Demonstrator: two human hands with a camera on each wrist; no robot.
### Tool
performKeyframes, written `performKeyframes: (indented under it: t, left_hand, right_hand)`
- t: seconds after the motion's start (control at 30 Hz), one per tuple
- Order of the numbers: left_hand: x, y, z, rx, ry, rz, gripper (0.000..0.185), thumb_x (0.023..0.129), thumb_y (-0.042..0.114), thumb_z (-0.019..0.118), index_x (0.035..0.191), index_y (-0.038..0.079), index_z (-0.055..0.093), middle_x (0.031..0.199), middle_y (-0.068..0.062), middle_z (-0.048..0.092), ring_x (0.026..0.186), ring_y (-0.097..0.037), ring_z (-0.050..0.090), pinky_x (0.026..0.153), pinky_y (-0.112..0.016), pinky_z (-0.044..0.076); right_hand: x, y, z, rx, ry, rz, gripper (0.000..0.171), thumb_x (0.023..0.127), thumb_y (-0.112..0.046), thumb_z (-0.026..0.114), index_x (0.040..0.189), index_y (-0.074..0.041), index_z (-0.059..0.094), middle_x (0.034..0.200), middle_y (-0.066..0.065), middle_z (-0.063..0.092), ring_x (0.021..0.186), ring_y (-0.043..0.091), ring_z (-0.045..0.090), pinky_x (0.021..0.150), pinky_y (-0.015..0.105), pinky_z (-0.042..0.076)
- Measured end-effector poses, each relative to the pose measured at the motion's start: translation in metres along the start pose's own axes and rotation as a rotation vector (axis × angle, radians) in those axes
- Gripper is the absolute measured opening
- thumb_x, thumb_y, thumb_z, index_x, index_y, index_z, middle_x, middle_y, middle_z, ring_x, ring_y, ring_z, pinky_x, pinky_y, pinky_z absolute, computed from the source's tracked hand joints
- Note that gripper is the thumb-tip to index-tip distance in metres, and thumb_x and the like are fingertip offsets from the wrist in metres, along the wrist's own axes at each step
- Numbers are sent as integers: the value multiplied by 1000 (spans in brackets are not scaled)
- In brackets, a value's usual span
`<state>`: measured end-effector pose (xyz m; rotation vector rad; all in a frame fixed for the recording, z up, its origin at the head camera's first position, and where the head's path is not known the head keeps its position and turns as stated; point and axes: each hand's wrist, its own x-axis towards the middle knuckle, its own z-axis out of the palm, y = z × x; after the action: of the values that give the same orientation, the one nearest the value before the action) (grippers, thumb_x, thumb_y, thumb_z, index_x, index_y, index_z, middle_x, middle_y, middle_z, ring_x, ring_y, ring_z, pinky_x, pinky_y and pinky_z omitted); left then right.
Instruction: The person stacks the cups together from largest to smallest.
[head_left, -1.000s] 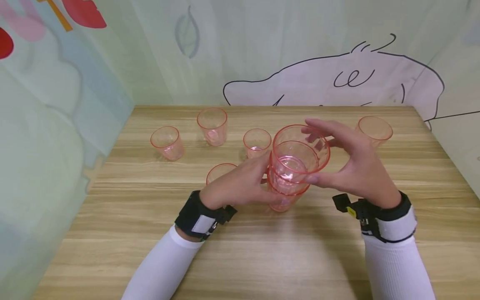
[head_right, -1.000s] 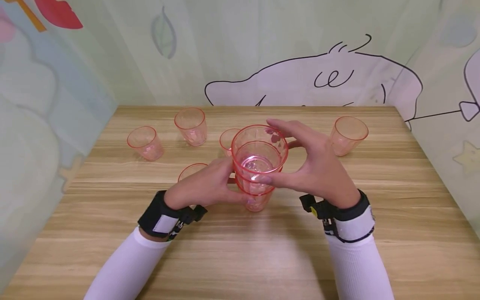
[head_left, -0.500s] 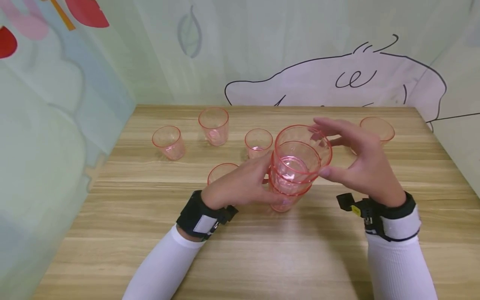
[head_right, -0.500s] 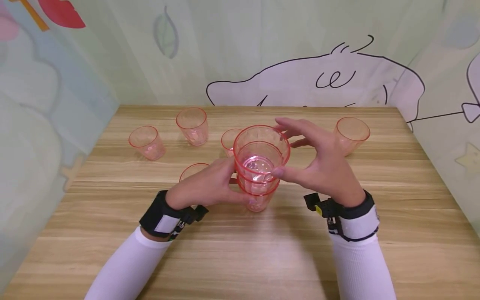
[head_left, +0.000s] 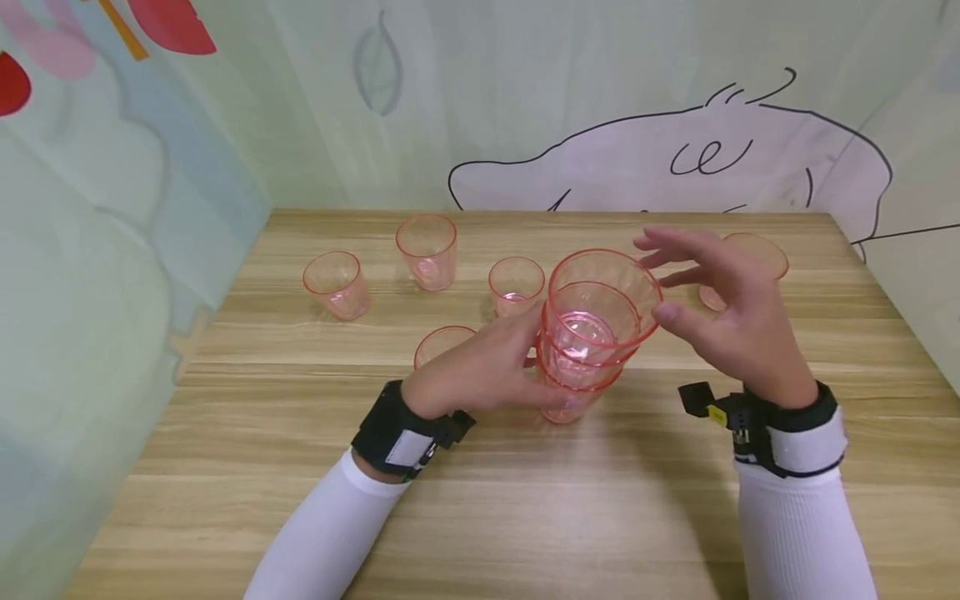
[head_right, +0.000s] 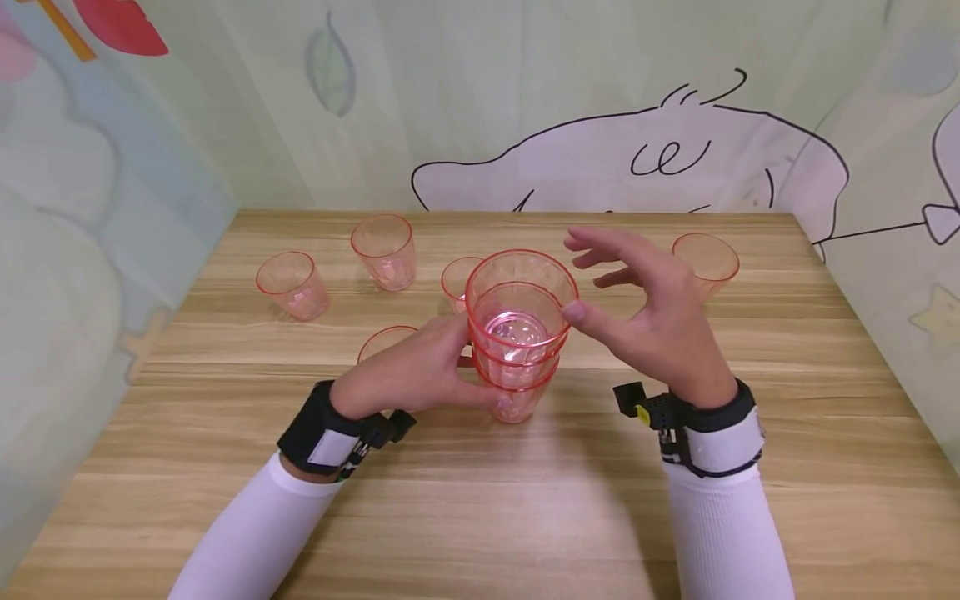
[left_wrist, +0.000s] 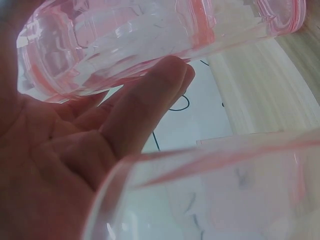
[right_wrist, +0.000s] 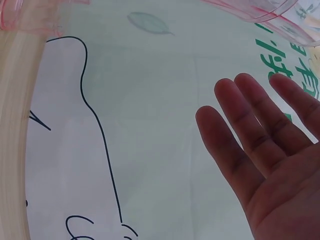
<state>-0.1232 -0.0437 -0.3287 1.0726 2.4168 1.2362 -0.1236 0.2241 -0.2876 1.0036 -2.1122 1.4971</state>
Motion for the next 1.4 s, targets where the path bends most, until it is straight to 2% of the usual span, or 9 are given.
performKeyframes:
  t: [0.27, 0.53, 0.67, 0.83, 1.4]
  left_hand:
    - [1, -2, 1, -33, -5, 11, 85, 78, 40, 88, 146, 22, 40, 133, 14, 56, 117, 0, 54, 98, -24, 46]
    - [1, -1, 0, -31, -3, 21, 83, 78, 39, 88, 145, 21, 41, 133, 13, 56, 118, -1, 53, 99, -24, 46]
    - [1, -1, 0, -19, -1, 19, 84, 78, 39, 88, 146, 21, 41, 134, 13, 55, 118, -1, 53, 99, -24, 45]
    - [1, -1, 0, -9, 1, 19, 86, 78, 40, 88, 147, 21, 40, 135, 13, 55, 119, 0, 52, 100, -24, 45]
    - [-1, -1, 0, 19, -3, -9, 87, 78, 42, 87, 147, 22, 39, 133, 14, 55, 117, -1, 54, 97, -25, 47]
  right_hand:
    - [2, 3, -4, -82, 61, -19, 51, 89, -26, 79, 128, 5, 65, 124, 16, 68, 104, 22, 67, 83, 24, 55]
    - [1, 5, -7, -180, 101, -2, 46, 90, -20, 79, 126, 6, 66, 123, 5, 68, 104, 19, 65, 86, 23, 53]
    - [0, 4, -9, -214, 107, 30, 46, 86, -8, 80, 128, 2, 66, 124, 6, 67, 105, 20, 64, 88, 23, 52]
    - [0, 1, -10, -274, 107, 74, 56, 77, 7, 81, 131, -3, 66, 129, 8, 66, 108, 18, 63, 90, 24, 51]
    - [1, -1, -9, -379, 174, 112, 60, 70, 14, 83, 127, 0, 68, 123, 12, 68, 110, 7, 60, 93, 21, 46]
